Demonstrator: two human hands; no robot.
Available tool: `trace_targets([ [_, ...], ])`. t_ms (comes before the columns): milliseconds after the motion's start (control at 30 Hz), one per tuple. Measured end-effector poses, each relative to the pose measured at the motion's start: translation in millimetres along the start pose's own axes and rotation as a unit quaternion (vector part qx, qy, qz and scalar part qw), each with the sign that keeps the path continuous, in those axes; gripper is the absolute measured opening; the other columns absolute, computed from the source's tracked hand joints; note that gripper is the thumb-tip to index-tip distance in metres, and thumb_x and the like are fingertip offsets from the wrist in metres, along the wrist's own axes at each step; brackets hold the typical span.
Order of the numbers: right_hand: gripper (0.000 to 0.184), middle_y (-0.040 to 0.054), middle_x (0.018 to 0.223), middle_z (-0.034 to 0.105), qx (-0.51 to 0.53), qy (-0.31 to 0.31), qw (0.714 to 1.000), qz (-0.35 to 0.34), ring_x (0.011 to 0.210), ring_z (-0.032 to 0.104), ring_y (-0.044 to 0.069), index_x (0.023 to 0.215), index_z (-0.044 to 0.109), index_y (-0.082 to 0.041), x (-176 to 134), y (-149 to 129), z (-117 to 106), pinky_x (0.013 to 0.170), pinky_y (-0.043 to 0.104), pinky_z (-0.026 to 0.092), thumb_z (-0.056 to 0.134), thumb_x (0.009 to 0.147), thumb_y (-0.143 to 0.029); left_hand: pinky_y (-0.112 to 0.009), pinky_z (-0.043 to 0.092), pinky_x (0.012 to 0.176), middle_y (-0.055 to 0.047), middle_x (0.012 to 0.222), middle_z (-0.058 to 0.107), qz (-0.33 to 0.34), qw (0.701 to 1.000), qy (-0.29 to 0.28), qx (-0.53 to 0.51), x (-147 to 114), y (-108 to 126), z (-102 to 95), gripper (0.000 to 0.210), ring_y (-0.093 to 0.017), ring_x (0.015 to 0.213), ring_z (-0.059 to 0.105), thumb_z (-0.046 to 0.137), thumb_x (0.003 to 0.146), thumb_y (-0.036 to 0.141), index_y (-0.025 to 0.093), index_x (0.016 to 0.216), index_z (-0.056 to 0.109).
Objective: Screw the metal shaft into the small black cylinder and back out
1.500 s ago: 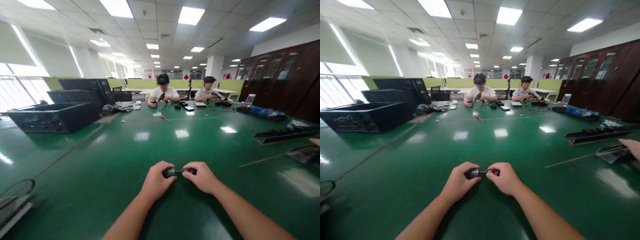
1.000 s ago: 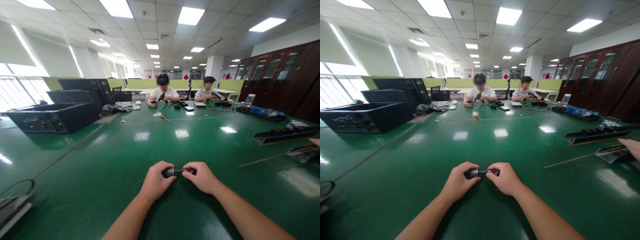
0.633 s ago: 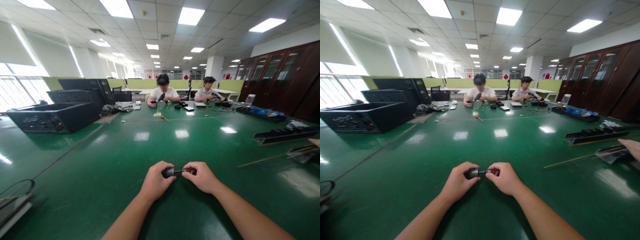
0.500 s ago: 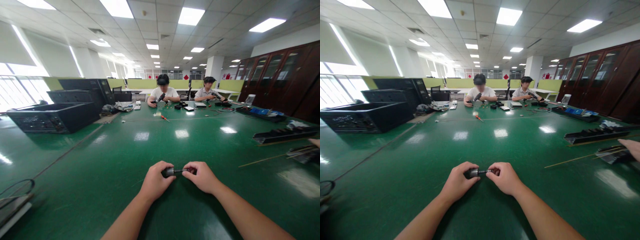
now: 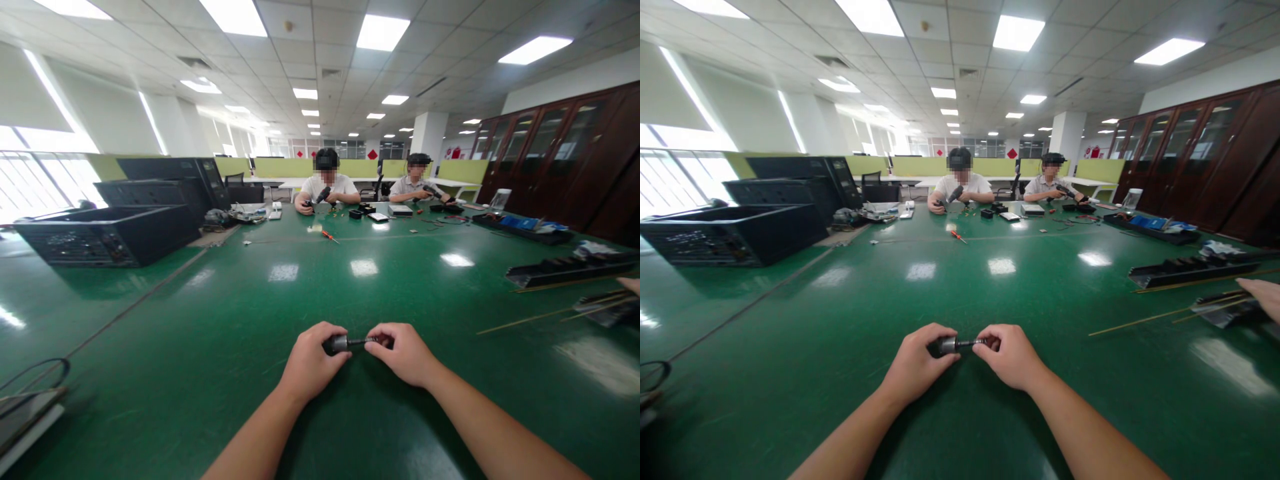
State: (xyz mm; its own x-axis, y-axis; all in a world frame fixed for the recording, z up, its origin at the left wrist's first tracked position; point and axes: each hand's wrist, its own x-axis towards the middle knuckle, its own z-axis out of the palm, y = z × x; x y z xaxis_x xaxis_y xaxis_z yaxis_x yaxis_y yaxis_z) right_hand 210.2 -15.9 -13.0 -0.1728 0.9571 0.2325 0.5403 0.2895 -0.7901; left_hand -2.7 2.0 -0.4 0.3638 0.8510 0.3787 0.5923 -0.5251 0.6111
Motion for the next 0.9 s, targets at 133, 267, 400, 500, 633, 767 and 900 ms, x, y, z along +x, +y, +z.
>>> trace_targets([
  [133, 0.017, 0.002, 0.07, 0.068, 0.0, -0.001, 1.0, 0.001, 0.064, 0.06, 0.015, 0.085, 0.073, -0.018, -0.3, -0.8, -0.5, 0.06, 0.024, 0.043, 0.062, 0.08, -0.031, -0.033, 0.049, 0.079, -0.003, 0.089, 0.07, 0.002, 1.0, 0.0, -0.002, 0.1, 0.5, 0.0, 0.026, -0.021, 0.085, 0.064, 0.074, 0.067, 0.018, 0.023, 0.093, 0.07],
  [267, 0.018, 0.0027, 0.07, 0.068, -0.001, 0.001, 1.0, 0.008, 0.064, 0.06, 0.016, 0.085, 0.073, -0.018, -0.3, -0.8, -1.0, 0.06, 0.025, 0.044, 0.062, 0.08, -0.032, -0.034, 0.049, 0.08, -0.003, 0.09, 0.07, 0.001, 1.0, 0.0, -0.004, 0.0, 0.6, 0.3, 0.026, -0.021, 0.085, 0.064, 0.074, 0.067, 0.018, 0.023, 0.092, 0.07],
  [400, 0.018, 0.0029, 0.07, 0.069, -0.002, 0.005, 1.0, 0.009, 0.064, 0.06, 0.016, 0.085, 0.073, -0.017, 0.1, 0.4, -0.7, 0.06, 0.025, 0.044, 0.063, 0.08, -0.032, -0.034, 0.049, 0.079, -0.003, 0.089, 0.07, 0.0, 1.0, 0.002, 0.001, 0.0, 0.3, 0.1, 0.026, -0.021, 0.085, 0.064, 0.074, 0.068, 0.018, 0.023, 0.093, 0.07],
  [500, 0.018, 0.0023, 0.069, 0.068, -0.001, 0.007, 1.0, 0.01, 0.063, 0.06, 0.015, 0.084, 0.072, -0.017, 0.2, 0.8, -0.6, 0.059, 0.024, 0.043, 0.063, 0.08, -0.031, -0.033, 0.049, 0.08, -0.002, 0.09, 0.071, -0.005, 1.0, 0.002, 0.001, -0.2, 0.0, 0.1, 0.027, -0.021, 0.086, 0.064, 0.074, 0.067, 0.017, 0.023, 0.093, 0.07],
  [633, 0.017, 0.0019, 0.068, 0.067, -0.002, 0.011, 1.0, 0.012, 0.063, 0.059, 0.015, 0.084, 0.072, -0.017, 0.0, -0.1, -0.9, 0.059, 0.024, 0.043, 0.063, 0.08, -0.031, -0.034, 0.049, 0.08, -0.002, 0.09, 0.071, -0.007, 1.0, 0.003, 0.002, -0.6, -0.5, 0.3, 0.027, -0.021, 0.086, 0.064, 0.074, 0.067, 0.017, 0.023, 0.093, 0.07],
  [767, 0.017, 0.0027, 0.069, 0.068, -0.006, 0.02, 1.0, 0.018, 0.063, 0.06, 0.016, 0.083, 0.072, -0.017, 0.3, -0.6, -1.1, 0.059, 0.024, 0.043, 0.063, 0.079, -0.031, -0.034, 0.049, 0.08, -0.003, 0.091, 0.071, -0.004, 1.0, 0.004, 0.005, -0.5, -0.8, 0.4, 0.027, -0.021, 0.086, 0.065, 0.074, 0.067, 0.018, 0.024, 0.093, 0.07],
  [900, 0.017, 0.0028, 0.069, 0.068, -0.005, 0.02, 1.0, 0.018, 0.063, 0.06, 0.016, 0.083, 0.072, -0.017, 0.5, 0.3, -0.9, 0.059, 0.025, 0.044, 0.064, 0.078, -0.031, -0.034, 0.05, 0.08, -0.003, 0.09, 0.071, 0.0, 1.0, 0.007, 0.005, 0.0, -0.7, 0.1, 0.027, -0.022, 0.086, 0.065, 0.074, 0.067, 0.018, 0.024, 0.093, 0.07],
])
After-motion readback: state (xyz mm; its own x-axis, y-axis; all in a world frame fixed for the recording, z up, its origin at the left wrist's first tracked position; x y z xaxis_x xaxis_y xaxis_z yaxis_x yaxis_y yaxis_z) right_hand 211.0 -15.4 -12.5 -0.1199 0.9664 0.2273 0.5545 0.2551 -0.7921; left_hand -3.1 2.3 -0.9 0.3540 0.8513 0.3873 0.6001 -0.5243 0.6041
